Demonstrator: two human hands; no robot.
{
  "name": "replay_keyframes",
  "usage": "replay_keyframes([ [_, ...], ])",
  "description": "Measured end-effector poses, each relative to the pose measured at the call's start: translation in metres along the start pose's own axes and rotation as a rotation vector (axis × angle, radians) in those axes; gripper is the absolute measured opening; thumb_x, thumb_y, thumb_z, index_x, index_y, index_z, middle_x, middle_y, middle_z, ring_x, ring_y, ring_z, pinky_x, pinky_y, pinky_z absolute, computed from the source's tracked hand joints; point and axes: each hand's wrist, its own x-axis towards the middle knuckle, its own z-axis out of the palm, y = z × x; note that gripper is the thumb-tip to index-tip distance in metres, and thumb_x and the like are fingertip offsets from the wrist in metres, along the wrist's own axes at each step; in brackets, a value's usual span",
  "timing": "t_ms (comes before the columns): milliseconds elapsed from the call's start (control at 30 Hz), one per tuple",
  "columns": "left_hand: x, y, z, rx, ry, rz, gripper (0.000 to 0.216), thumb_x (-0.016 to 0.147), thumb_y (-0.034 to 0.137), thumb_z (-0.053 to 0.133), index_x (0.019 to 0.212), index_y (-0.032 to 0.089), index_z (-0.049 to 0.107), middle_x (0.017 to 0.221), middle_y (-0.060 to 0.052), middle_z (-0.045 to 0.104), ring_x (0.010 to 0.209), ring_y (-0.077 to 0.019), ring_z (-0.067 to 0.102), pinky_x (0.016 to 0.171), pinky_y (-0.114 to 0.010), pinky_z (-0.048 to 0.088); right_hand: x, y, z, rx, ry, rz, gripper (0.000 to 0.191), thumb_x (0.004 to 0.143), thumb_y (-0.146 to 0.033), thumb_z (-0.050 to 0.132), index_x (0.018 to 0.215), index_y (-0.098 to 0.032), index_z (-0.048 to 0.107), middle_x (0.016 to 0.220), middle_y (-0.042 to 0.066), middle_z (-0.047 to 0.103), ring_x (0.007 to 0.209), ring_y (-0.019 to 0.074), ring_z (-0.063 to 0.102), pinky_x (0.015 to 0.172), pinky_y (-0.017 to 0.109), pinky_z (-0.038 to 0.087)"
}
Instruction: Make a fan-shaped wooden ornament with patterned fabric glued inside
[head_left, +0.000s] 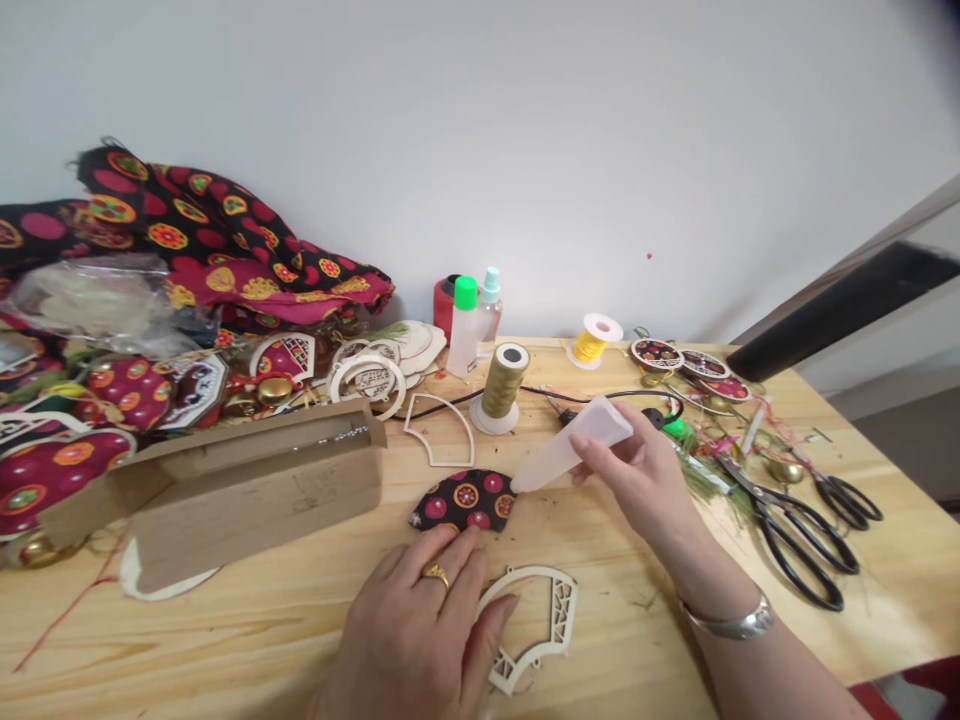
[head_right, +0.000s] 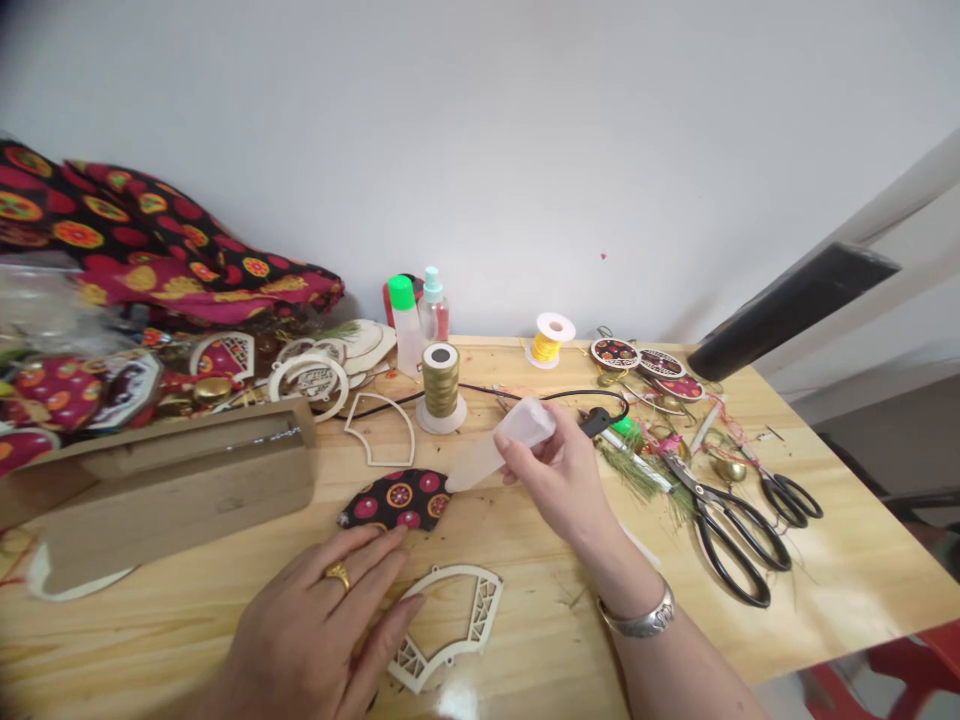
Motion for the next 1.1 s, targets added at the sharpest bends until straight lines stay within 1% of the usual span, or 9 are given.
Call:
replay_keyframes([
  [200,0.003,-0.001,-0.003,0.002,-0.024,0.044,0.021,0.085,0.024,0.057,0.092,0.009,0.071,0.092,-0.01,0.078,0.081,-0.0296,0.069,0.063,-0.042,0.058,-0.01,-0.007,-0.009,-0.271,-0.083,-0.288,0.039,0.069,-0.025,0.077,0.105,-0.024,0.06,0.085,0.001,0.062,0.068,0.0161,0.059,0.059,0.027,0.051],
  [300,0.005,-0.001,-0.005,-0.002,-0.027,0.053,0.021,0.085,0.023,0.057,0.093,0.009,0.071,0.092,-0.01,0.078,0.081,-0.0293,0.069,0.063,-0.042,0.058,-0.011,-0.008,-0.011,-0.337,-0.107,-0.34,0.042,0.068,-0.023,0.078,0.106,-0.024,0.061,0.087,0.002,0.063,0.071,0.017,0.059,0.064,0.028,0.051],
  [367,0.005,-0.001,-0.005,-0.004,-0.033,0.056,0.021,0.085,0.023,0.057,0.094,0.009,0.071,0.092,-0.01,0.078,0.082,-0.0294,0.069,0.063,-0.042,0.058,-0.009,-0.006,-0.009,-0.267,-0.082,-0.292,0.038,0.069,-0.025,0.077,0.104,-0.024,0.06,0.084,0.001,0.063,0.068,0.0162,0.06,0.061,0.028,0.052],
  [500,0.004,-0.001,-0.004,-0.001,-0.033,0.055,0.021,0.085,0.024,0.057,0.093,0.009,0.071,0.091,-0.01,0.078,0.082,-0.0298,0.068,0.063,-0.042,0.058,-0.001,-0.001,-0.006,-0.027,-0.001,-0.097,0.029,0.072,-0.033,0.076,0.094,-0.021,0.06,0.074,-0.001,0.064,0.057,0.0136,0.061,0.054,0.026,0.054],
  [667,0.002,-0.001,-0.004,0.007,-0.029,0.052,0.022,0.086,0.024,0.057,0.094,0.009,0.07,0.092,-0.01,0.078,0.082,-0.0293,0.068,0.065,-0.042,0.057,0.007,0.0,-0.007,0.228,0.05,0.073,0.031,0.068,-0.038,0.08,0.081,-0.016,0.063,0.067,0.001,0.068,0.051,0.012,0.062,0.049,0.023,0.054],
  [800,0.002,-0.001,-0.004,0.0,-0.035,0.044,0.021,0.086,0.024,0.057,0.094,0.009,0.071,0.092,-0.009,0.078,0.083,-0.0289,0.068,0.067,-0.042,0.057,0.008,-0.004,-0.007,0.448,0.005,0.193,0.029,0.063,-0.035,0.083,0.07,-0.014,0.066,0.057,0.001,0.065,0.047,0.0096,0.06,0.046,0.017,0.052],
  [933,0.002,-0.001,-0.003,-0.009,-0.032,0.034,0.021,0.086,0.024,0.057,0.093,0.009,0.071,0.092,-0.009,0.078,0.083,-0.029,0.068,0.066,-0.042,0.056,0.007,-0.005,-0.006,0.636,-0.039,0.202,0.024,0.064,-0.032,0.083,0.07,-0.016,0.067,0.057,-0.002,0.065,0.046,0.0078,0.058,0.045,0.015,0.052],
  [1000,0.001,0.0,-0.003,-0.013,-0.024,0.006,0.021,0.087,0.023,0.056,0.094,0.009,0.07,0.092,-0.009,0.077,0.084,-0.0296,0.068,0.068,-0.042,0.056,0.006,-0.004,-0.006,0.649,-0.07,0.203,0.024,0.064,-0.033,0.083,0.071,-0.016,0.068,0.058,-0.002,0.066,0.044,0.0077,0.057,0.044,0.015,0.051],
  [1100,0.001,0.001,-0.003,-0.03,-0.014,-0.018,0.019,0.086,0.022,0.057,0.093,0.01,0.07,0.093,-0.009,0.078,0.085,-0.0297,0.068,0.07,-0.043,0.055,0.003,-0.001,-0.004,0.557,-0.149,0.227,0.027,0.066,-0.035,0.082,0.073,-0.014,0.067,0.059,0.0,0.066,0.045,0.0085,0.058,0.045,0.017,0.052],
])
